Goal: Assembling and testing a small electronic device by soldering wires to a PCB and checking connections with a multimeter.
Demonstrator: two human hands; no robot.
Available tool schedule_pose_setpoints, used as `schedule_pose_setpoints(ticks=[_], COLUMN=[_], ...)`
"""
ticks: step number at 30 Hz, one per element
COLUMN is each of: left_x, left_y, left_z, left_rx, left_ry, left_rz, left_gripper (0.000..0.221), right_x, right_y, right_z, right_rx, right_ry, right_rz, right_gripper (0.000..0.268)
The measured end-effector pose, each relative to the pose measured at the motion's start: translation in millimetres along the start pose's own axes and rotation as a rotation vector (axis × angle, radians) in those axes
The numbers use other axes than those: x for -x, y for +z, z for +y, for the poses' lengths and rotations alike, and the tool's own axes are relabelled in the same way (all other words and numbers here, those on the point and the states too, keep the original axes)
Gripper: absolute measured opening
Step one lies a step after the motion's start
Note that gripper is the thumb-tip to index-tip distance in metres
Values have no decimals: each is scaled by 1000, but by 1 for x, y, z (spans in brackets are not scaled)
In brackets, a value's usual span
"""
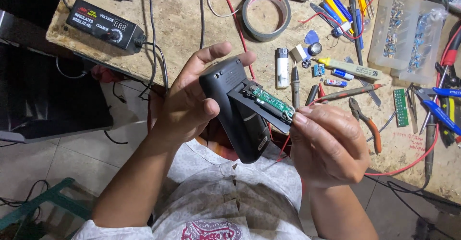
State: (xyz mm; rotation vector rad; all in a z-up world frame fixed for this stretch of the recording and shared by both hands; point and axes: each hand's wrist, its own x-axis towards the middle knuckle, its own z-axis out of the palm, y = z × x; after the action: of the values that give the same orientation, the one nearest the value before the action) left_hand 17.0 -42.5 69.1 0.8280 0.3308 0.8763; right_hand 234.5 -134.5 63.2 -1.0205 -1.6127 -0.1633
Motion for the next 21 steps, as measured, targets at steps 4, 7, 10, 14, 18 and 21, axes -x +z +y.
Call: schedule_pose_setpoints(ticks=[4,7,10,14,18,21], left_x=[-1,0,-1,-4,-10,-12], left_y=[-2,-5,-5,-5,-12,-13], left_z=[1,0,0,-2,-3,0], left_rx=[-27,-6,-18,59,131,190], left_ry=[24,27,41,51,34,24], left_rz=[-37,-64,-67,-48,-66,-58], left_gripper=[89,83,84,86,88,95], right_x=[3,5,4,7,13,17], right_y=[-4,-4,-4,0,2,13], right_z=[1,0,-3,-3,-7,-7], right_rx=[74,110,151,130,89,9], right_ry=[-107,-164,-193,-166,-119,-29], right_rz=[-69,-98,-101,-120,-113,-29], right_gripper=[8,11,6,5,15,16])
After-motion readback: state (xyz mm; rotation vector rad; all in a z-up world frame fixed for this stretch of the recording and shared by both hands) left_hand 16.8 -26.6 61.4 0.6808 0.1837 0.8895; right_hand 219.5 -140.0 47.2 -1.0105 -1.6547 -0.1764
